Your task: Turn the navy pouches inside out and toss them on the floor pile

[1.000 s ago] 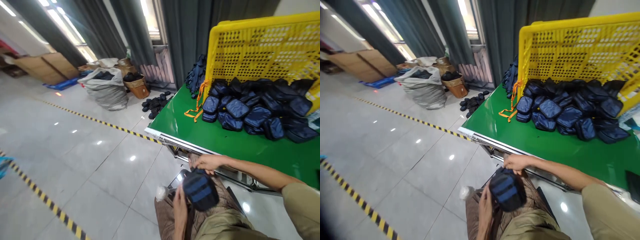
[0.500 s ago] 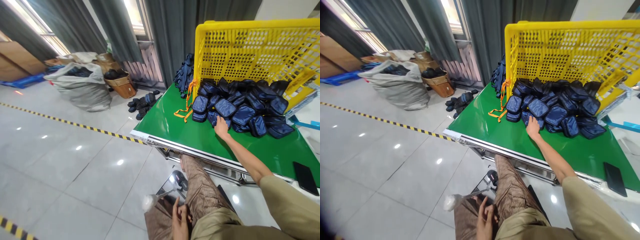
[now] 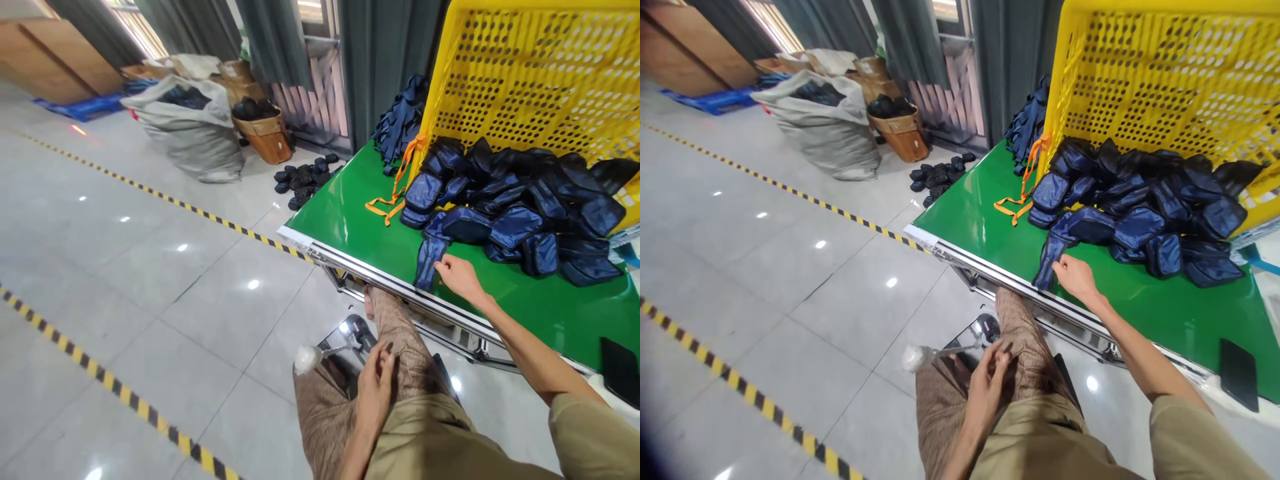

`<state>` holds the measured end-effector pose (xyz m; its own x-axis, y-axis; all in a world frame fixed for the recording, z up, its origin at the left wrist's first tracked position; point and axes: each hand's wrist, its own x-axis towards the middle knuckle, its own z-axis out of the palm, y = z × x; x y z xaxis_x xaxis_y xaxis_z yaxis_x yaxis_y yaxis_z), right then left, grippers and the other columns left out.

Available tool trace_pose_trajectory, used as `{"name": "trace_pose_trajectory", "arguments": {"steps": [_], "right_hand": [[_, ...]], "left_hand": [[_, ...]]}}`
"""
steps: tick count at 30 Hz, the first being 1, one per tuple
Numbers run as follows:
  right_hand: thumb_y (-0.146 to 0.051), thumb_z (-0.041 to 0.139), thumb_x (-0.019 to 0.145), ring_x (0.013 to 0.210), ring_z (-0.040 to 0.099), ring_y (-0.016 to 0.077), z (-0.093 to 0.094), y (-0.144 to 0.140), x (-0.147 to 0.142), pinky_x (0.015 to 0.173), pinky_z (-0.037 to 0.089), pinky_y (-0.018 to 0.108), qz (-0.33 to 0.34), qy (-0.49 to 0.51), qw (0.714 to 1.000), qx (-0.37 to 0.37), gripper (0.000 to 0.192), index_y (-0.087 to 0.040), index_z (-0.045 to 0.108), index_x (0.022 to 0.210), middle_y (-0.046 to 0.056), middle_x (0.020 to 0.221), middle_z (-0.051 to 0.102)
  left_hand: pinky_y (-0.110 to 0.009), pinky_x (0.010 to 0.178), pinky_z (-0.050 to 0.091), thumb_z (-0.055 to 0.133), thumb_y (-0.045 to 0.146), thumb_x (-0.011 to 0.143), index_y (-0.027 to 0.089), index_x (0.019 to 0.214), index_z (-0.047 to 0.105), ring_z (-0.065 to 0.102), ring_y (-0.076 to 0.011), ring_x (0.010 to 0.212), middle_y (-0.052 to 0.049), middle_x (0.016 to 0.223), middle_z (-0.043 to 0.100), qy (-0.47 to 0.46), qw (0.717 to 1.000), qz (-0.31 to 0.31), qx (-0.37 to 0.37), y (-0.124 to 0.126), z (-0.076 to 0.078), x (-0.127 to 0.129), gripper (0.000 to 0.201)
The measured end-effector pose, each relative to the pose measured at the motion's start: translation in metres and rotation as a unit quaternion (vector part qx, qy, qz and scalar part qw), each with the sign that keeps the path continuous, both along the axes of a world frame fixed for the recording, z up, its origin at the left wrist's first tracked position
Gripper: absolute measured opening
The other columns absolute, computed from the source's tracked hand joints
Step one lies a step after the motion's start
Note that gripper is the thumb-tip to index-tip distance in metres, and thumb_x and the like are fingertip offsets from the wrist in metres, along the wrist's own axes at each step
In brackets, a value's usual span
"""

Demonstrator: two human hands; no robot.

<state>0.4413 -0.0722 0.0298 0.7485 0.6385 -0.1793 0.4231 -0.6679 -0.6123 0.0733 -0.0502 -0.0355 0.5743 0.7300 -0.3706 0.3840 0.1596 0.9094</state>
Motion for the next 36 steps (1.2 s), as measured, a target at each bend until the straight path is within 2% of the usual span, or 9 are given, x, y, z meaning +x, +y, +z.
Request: {"name": "trace_pose_trajectory", "arguments": {"steps": [5,9,12,16,20,26,30,33,36], "right_hand": [[-0.042,0.063,0.095,0.055,0.066,0.0217,-0.014,0.011,-0.076,0.06,0.054,0.032,0.061,0.268,0.961,0.02,0.034,-0.028,0.055,0.065,0.003,0.06,0.068],[-0.054,0.068,0.095,0.054,0.065,0.0198,-0.023,0.016,-0.113,0.057,0.057,0.032,0.082,0.363,0.928,0.012,0.041,-0.026,0.057,0.066,0.004,0.063,0.069],[-0.07,0.062,0.101,0.067,0.07,0.0205,-0.016,0.011,-0.134,0.067,0.06,0.032,0.115,0.388,0.914,0.037,0.049,-0.025,0.063,0.081,0.004,0.075,0.073],[-0.074,0.058,0.108,0.092,0.072,0.024,-0.003,-0.011,-0.17,0.087,0.06,0.037,0.229,0.274,0.931,0.082,0.05,-0.025,0.068,0.105,0.005,0.101,0.077],[-0.061,0.05,0.112,0.092,0.067,0.0268,-0.012,-0.026,-0.197,0.089,0.053,0.04,0.259,0.099,0.959,0.054,0.039,-0.029,0.058,0.092,0.005,0.095,0.071],[-0.064,0.038,0.111,0.07,0.05,0.024,-0.038,-0.028,-0.137,0.07,0.038,0.038,0.145,-0.011,0.988,0.059,0.047,-0.031,0.035,0.076,0.0,0.071,0.049],[-0.068,0.043,0.108,0.068,0.052,0.0233,-0.035,-0.03,-0.109,0.069,0.04,0.037,0.161,-0.016,0.986,0.035,0.048,-0.031,0.042,0.079,-0.001,0.068,0.052],[-0.061,0.047,0.111,0.088,0.071,0.0302,-0.018,-0.028,-0.136,0.08,0.053,0.041,0.187,-0.003,0.981,0.05,0.039,-0.026,0.064,0.113,0.009,0.101,0.078],[-0.057,0.056,0.113,0.123,0.075,0.0358,0.007,-0.027,-0.18,0.098,0.06,0.048,0.174,-0.017,0.975,0.138,0.054,-0.022,0.056,0.154,0.018,0.143,0.076]], "left_hand": [[-0.058,0.131,0.05,0.069,0.065,0.108,0.022,0.161,0.065,0.066,-0.0362,0.15,-0.019,0.159,0.072,-0.03,0.988,-0.037,0.144,0.011,0.025,0.025,0.068],[-0.054,0.114,0.059,0.057,0.059,0.114,0.022,0.127,0.077,0.075,-0.0354,0.122,-0.017,0.126,0.082,-0.033,0.985,-0.081,0.151,0.012,0.028,0.026,0.044],[-0.045,0.107,0.058,0.053,0.053,0.117,0.025,0.123,0.077,0.076,-0.0305,0.114,-0.012,0.121,0.084,-0.055,0.994,-0.028,0.088,0.011,0.029,0.022,0.038],[-0.039,0.096,0.057,0.054,0.063,0.114,0.023,0.122,0.077,0.074,-0.0274,0.1,-0.007,0.108,0.083,-0.041,0.997,0.072,0.005,0.015,0.034,0.015,0.047],[-0.036,0.093,0.055,0.054,0.067,0.112,0.021,0.113,0.076,0.072,-0.0264,0.1,-0.008,0.107,0.082,-0.061,0.996,0.066,-0.017,0.018,0.039,0.012,0.051],[-0.037,0.087,0.054,0.055,0.055,0.114,0.024,0.104,0.075,0.067,-0.0238,0.085,-0.004,0.091,0.077,0.011,0.999,0.031,0.035,0.008,0.046,-0.012,0.038],[-0.04,0.096,0.061,0.053,0.05,0.118,0.024,0.108,0.076,0.074,-0.0258,0.098,-0.007,0.105,0.082,-0.039,0.996,-0.001,0.082,-0.003,0.045,-0.018,0.036],[-0.049,0.128,0.054,0.048,0.043,0.121,0.025,0.133,0.076,0.071,-0.03,0.14,-0.013,0.143,0.08,-0.128,0.979,-0.006,0.159,-0.004,0.055,-0.009,0.036],[-0.052,0.134,0.052,0.042,0.039,0.122,0.026,0.139,0.075,0.068,-0.0309,0.147,-0.014,0.149,0.077,-0.146,0.972,0.002,0.183,0.0,0.076,-0.01,0.039]]}}
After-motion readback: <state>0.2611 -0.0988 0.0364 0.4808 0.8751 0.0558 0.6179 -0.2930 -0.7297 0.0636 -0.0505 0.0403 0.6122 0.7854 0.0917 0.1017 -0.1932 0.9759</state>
